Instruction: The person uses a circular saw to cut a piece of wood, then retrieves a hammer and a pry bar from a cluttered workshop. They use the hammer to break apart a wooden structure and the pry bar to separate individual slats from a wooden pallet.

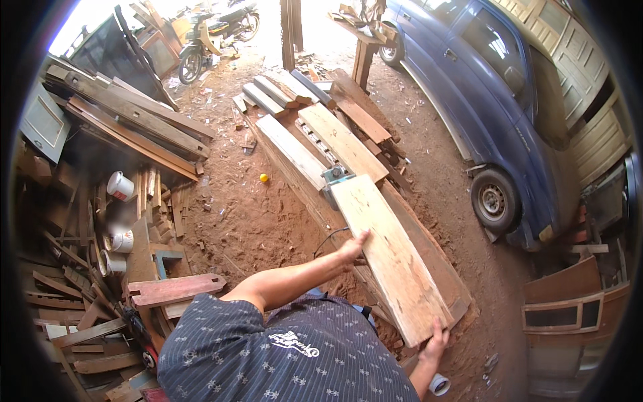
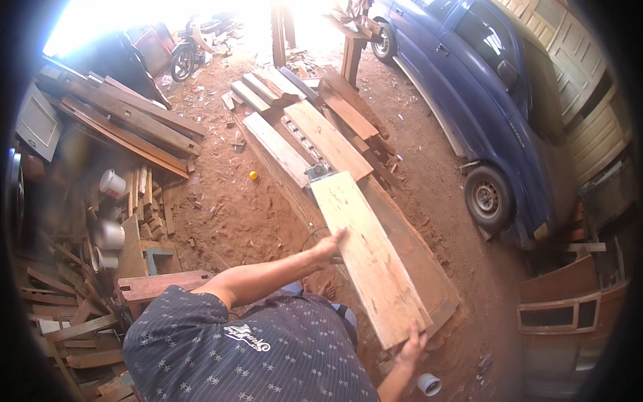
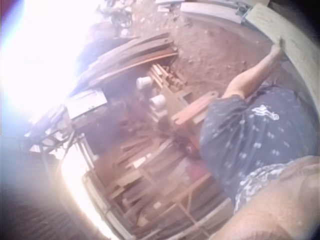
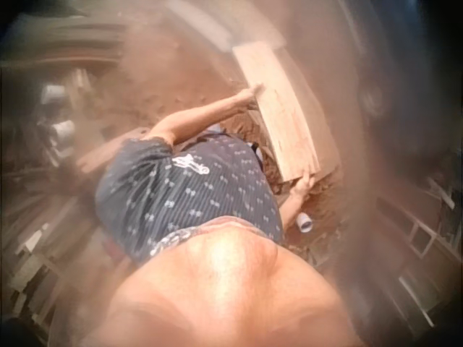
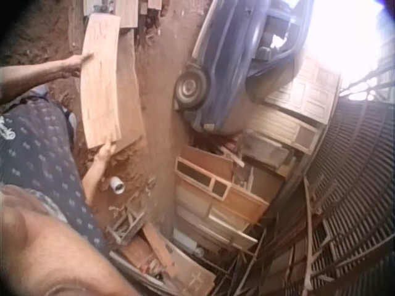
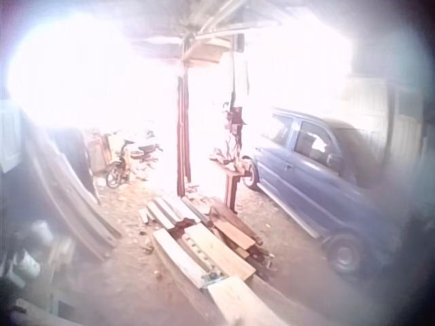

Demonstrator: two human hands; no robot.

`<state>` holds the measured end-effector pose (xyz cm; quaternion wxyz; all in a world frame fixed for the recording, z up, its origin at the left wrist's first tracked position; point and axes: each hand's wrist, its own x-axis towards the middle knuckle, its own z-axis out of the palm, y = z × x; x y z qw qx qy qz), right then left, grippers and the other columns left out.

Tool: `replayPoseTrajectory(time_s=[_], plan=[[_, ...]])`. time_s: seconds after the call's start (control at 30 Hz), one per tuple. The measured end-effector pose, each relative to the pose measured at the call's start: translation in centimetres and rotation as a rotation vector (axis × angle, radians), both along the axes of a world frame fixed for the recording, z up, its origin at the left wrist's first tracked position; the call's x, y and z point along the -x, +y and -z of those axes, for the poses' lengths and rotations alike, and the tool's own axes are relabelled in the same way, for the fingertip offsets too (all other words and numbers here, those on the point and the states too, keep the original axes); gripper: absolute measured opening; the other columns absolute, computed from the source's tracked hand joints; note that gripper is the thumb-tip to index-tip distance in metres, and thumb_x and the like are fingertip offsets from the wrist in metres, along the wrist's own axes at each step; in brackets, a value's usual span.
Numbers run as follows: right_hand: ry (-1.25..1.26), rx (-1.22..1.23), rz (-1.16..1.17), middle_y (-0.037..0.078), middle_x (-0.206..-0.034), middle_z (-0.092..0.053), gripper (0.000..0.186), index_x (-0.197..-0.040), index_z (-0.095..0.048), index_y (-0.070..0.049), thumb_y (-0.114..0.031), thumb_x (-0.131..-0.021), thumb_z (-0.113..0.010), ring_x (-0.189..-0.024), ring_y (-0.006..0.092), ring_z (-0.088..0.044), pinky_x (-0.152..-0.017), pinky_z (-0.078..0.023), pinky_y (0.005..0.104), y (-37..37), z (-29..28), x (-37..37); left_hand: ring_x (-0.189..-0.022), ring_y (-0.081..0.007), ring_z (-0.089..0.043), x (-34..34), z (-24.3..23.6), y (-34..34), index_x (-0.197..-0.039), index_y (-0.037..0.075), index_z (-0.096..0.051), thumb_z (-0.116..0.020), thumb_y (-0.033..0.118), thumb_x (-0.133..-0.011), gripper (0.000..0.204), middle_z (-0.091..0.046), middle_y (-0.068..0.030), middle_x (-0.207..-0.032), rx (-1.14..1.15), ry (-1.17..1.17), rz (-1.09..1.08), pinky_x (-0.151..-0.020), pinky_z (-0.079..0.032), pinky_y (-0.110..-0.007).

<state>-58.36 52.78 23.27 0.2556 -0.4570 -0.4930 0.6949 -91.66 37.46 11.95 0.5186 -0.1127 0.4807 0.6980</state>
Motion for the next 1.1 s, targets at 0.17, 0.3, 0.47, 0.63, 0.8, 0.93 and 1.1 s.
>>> replayPoseTrajectory(time_s=[0.17, 0.3, 0.47, 0.63, 0.8, 0.93, 1.1], plan=[[0.174, 0.075, -0.098, 0.016, -0.139, -0.053, 0.063, -0.144, -0.041, 0.004, -0.025, -0.095, -0.067, -0.126, 0.0271, -0.053, -0.107, -0.042, 0.0409, 0.4, 1.7, 11.9, -0.094, -0.0249, -0.071, 9.9, -1.4, -1.4, -0.127, 0.001, -0.059, -0.06, 0.061, -0.094, 0.069, -0.07, -0.014, -0.115, 0.043, 0.139, -0.186, -0.08, -0.059, -0.041], [0.028, 0.114, -0.203, 0.016, -0.138, -0.054, 0.064, -0.142, -0.043, 0.006, -0.033, -0.097, -0.066, -0.125, 0.0283, -0.055, -0.108, -0.042, 0.0403, 2.2, 3.3, 21.2, -0.103, -0.0257, -0.066, 20.1, 1.2, -1.5, -0.129, 0.002, -0.058, -0.061, 0.055, -0.095, 0.063, -0.067, -0.013, -0.118, 0.148, 0.197, -0.198, -0.083, -0.055, -0.043], [0.042, 0.076, -0.275, 0.016, -0.139, -0.054, 0.066, -0.142, -0.043, 0.007, -0.036, -0.097, -0.065, -0.126, 0.0271, -0.055, -0.108, -0.042, 0.0392, 5.6, 7.6, 34.4, -0.119, -0.0269, -0.058, 31.9, 1.7, 0.3, -0.138, 0.01, -0.054, -0.059, 0.051, -0.098, 0.058, -0.059, -0.0058, -0.136, 0.12, 0.118, -0.25, -0.098, -0.046, -0.046], [0.055, 0.139, -0.298, 0.015, -0.14, -0.055, 0.064, -0.142, -0.045, 0.005, -0.034, -0.097, -0.067, -0.126, 0.0255, -0.055, -0.106, -0.044, 0.0395, 8.6, 11.4, 49.0, -0.12, -0.0254, -0.057, 45.9, 6.8, 1.7, -0.143, 0.007, -0.045, -0.06, 0.047, -0.098, 0.062, -0.055, -0.0106, -0.139, 0.075, 0.067, -0.263, -0.086, -0.055, -0.042], [-0.064, 0.119, -0.392, 0.015, -0.14, -0.055, 0.06, -0.142, -0.045, 0.003, -0.031, -0.097, -0.067, -0.125, 0.0257, -0.055, -0.105, -0.044, 0.038, 10.3, 14.4, 60.0, -0.132, -0.0352, -0.05, 54.2, 12.6, 0.6, -0.153, 0.007, -0.033, -0.065, 0.05, -0.093, 0.08, -0.041, -0.0174, -0.152, 0.36, 0.164, -0.169, -0.105, -0.047, -0.048], [-0.455, 0.04, -0.36, 0.015, -0.138, -0.056, 0.055, -0.141, -0.049, -0.005, -0.028, -0.095, -0.069, -0.125, 0.0256, -0.055, -0.102, -0.045, 0.0415, 10.4, 17.5, 62.5, -0.139, -0.0381, -0.042, 52.9, 13.4, -0.7, -0.157, 0.011, -0.027, -0.067, 0.05, -0.09, 0.088, -0.033, -0.0233, -0.156, 0.692, 0.441, 0.089, -0.115, -0.036, -0.047], [-0.503, 0.062, -0.28, 0.013, -0.141, -0.053, 0.076, -0.148, -0.042, -0.01, -0.048, -0.089, -0.072, -0.124, 0.0283, -0.055, -0.102, -0.045, 0.0449, 11.8, 23.0, 61.4, -0.14, -0.0361, -0.043, 52.2, 15.3, -2.0, -0.157, 0.01, -0.03, -0.066, 0.051, -0.09, 0.087, -0.044, -0.0249, -0.15, 0.524, 0.256, -0.047, -0.113, -0.039, -0.046]])
